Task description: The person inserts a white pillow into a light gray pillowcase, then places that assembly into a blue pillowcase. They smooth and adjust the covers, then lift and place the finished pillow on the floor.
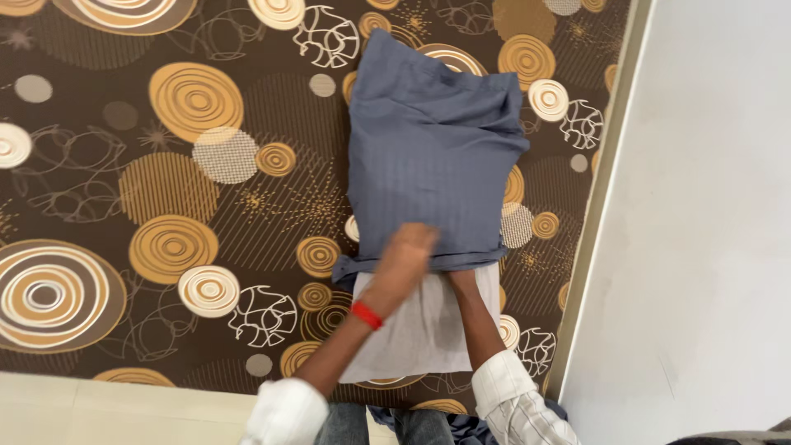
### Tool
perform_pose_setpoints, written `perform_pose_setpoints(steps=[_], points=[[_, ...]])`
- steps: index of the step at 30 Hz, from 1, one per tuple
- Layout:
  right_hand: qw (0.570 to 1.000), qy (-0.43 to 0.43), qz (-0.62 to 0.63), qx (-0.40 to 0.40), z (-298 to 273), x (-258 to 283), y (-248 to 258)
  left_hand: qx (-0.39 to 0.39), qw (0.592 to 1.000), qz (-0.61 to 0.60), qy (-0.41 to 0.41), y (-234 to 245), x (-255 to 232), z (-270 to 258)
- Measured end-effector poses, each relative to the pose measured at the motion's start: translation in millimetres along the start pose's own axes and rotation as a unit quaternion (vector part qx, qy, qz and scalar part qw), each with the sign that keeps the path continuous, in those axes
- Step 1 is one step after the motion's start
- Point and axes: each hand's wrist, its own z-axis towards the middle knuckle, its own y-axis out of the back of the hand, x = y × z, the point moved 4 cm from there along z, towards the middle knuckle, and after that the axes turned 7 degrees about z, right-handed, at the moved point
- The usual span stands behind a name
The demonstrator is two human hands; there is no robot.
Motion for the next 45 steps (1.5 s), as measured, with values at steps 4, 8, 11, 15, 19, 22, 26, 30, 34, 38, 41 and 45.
perform_pose_setpoints(steps=[4,8,11,15,19,22,26,30,34,38,41,45], points=[[0.999,0.023,-0.009,-0.021,-29,-12,3,0.149,0.982,-0.044,-0.106,-99,-77,24],[0.998,0.053,-0.015,-0.039,-47,-13,-9,0.306,0.924,0.182,-0.14,-199,-111,31],[0.997,0.066,-0.014,-0.048,-49,-11,-20,0.333,0.865,0.346,-0.147,-255,-93,35],[0.997,0.068,-0.015,-0.044,-59,-15,-27,0.318,0.867,0.364,-0.123,-313,-74,35],[0.997,0.067,-0.019,-0.044,-60,-27,-27,0.28,0.912,0.279,-0.107,-353,-57,22],[0.996,0.065,-0.027,-0.047,-49,-38,-20,0.319,0.934,0.123,-0.105,-378,-70,-14],[0.997,0.062,0.002,-0.052,-48,-4,-36,0.227,0.964,0.039,-0.135,-358,-52,-48],[0.997,0.053,-0.003,-0.056,-58,-6,-26,0.219,0.95,0.197,-0.1,-365,-71,-10],[0.997,0.047,0.0,-0.055,-62,-7,-27,0.295,0.911,0.281,-0.064,-366,-66,5],[0.999,0.032,0.001,-0.039,-67,-21,-23,0.262,0.923,0.256,-0.116,-358,-78,13],[0.999,0.025,-0.001,-0.027,-63,-25,-13,0.256,0.94,0.209,-0.088,-330,-77,24],[0.999,0.029,0.006,-0.013,-39,-2,1,0.307,0.939,0.081,-0.132,-295,-104,14]])
